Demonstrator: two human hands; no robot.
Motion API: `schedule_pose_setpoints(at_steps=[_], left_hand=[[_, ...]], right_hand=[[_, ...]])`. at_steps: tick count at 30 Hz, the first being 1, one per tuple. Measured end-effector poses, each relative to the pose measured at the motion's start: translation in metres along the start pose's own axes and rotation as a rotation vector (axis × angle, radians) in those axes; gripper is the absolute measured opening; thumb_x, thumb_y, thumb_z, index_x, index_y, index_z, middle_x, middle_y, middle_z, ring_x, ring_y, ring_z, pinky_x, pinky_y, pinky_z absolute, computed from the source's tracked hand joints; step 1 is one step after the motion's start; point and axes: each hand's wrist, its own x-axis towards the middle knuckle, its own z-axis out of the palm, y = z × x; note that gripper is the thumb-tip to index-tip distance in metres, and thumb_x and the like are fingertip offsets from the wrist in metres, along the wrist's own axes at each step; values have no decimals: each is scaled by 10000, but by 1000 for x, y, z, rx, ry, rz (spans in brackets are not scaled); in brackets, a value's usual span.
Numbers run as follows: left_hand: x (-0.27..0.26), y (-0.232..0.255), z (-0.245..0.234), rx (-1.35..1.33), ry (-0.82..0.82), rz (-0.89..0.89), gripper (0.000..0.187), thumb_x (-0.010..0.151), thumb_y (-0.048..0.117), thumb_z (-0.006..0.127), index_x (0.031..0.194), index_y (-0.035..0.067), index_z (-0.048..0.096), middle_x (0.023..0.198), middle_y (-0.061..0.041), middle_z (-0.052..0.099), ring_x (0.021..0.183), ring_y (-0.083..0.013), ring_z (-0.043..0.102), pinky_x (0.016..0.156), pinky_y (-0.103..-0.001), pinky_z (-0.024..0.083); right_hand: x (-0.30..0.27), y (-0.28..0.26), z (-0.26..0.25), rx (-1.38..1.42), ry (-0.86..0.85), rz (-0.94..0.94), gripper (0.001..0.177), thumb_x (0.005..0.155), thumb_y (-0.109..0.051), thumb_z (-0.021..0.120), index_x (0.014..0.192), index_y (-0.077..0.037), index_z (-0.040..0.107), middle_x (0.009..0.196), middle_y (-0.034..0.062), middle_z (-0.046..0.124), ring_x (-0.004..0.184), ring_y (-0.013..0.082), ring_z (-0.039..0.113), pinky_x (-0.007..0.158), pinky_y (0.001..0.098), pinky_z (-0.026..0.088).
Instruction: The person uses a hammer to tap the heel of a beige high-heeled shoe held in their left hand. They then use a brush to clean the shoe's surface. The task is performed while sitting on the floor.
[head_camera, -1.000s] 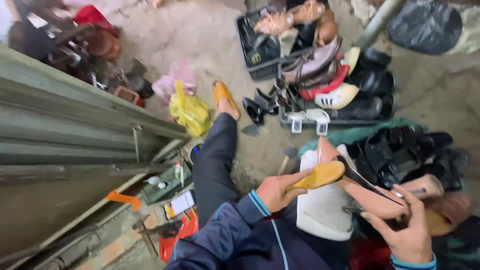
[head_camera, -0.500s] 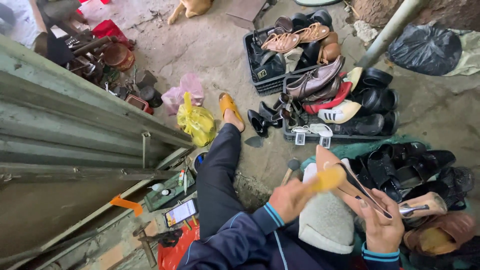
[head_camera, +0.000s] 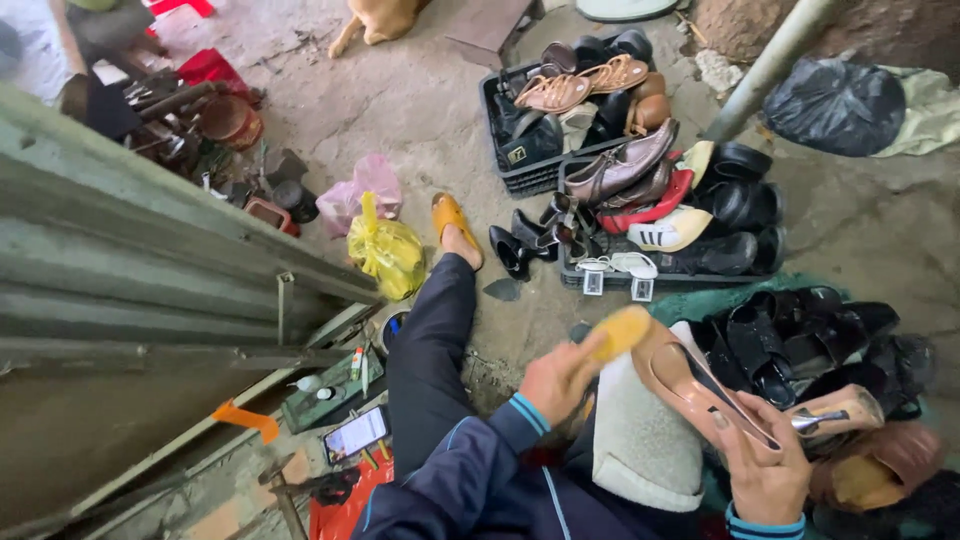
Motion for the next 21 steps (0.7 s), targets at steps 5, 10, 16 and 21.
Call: schedule_pose_setpoints(at_steps=[5,10,16,21], left_hand=[[-1,-7,1,-35,91,18,472,1083,343,533,1550,328,465,881,-110,538,726,-384,600,639,-484,477],[-16,7,3,-42,48,61,462,1099,363,474,1557,307,447,945,-138,567,773,-387,619,664,-489,491],[-9,13,12,-101,90,15,473,1088,342,509,1556,292,458,963,-164,614,868,-415,654,734,-497,512],[7,15,13,-135,14,-71,487,1058,390,496,1541,340,466,1050,-167,644,992,-424,664,829,-483,513]], right_hand=[[-1,-4,-8,-8,-31,6,339,939,-232,738,1194,-10,720,1153,134,717,1097,249,651,968,381,510],[-5,-15,-17,-38,-11,82,324,929,-225,746,1175,-15,722,1165,124,726,1103,251,659,978,383,523],[-6,-12,-16,-71,5,61,341,904,-250,765,1171,-40,736,1169,99,732,1120,228,657,988,373,507],[-5,-18,-18,-93,-29,68,338,890,-277,778,1175,-102,735,1099,31,728,1080,165,648,969,316,482]])
